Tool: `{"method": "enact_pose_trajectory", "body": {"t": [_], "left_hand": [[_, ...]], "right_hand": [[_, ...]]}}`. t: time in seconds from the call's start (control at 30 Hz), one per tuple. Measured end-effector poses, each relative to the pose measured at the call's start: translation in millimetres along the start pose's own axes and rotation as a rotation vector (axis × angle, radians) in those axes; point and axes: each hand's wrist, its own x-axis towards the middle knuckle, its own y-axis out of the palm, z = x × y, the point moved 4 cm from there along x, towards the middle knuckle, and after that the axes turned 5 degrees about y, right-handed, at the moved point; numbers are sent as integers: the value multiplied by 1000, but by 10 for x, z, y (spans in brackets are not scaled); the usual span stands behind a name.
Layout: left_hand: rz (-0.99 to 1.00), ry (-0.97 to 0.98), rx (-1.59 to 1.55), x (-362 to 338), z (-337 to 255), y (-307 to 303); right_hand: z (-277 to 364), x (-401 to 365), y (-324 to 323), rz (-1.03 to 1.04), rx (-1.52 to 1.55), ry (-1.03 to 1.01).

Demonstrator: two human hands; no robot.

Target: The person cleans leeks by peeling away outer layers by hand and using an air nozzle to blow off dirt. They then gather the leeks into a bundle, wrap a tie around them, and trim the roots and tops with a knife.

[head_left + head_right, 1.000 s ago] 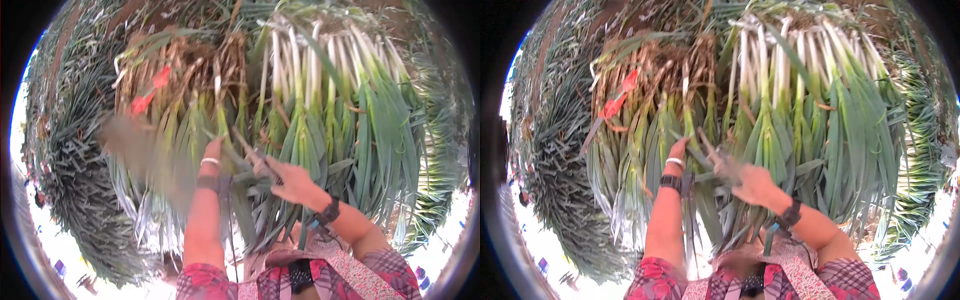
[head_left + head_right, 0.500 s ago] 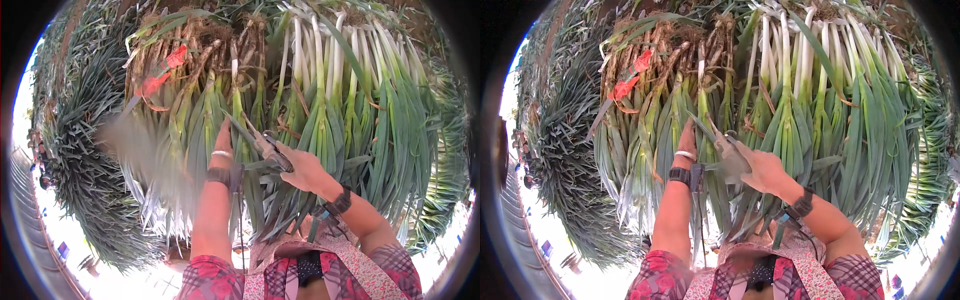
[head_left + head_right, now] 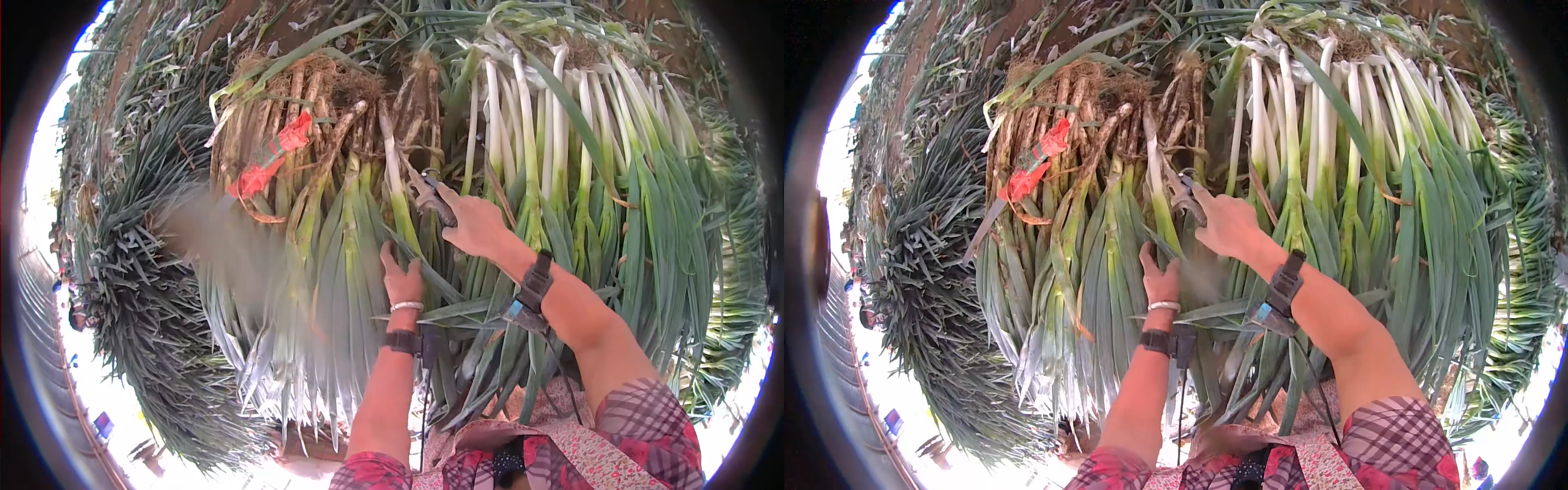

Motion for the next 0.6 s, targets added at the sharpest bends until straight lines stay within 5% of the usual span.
{"method": "enact_pose_trajectory", "body": {"t": [0.07,0.37,0.6], "left_hand": [[-39,170,208,-72,-181,-2],[-29,167,528,-214,-259,93],[74,262,847,-199,-603,105]], "right_hand": [[-21,178,-5,-5,-27,-8],[-73,507,-35,-116,-64,-91],[-30,71,-38,43,-56,-58]]}}
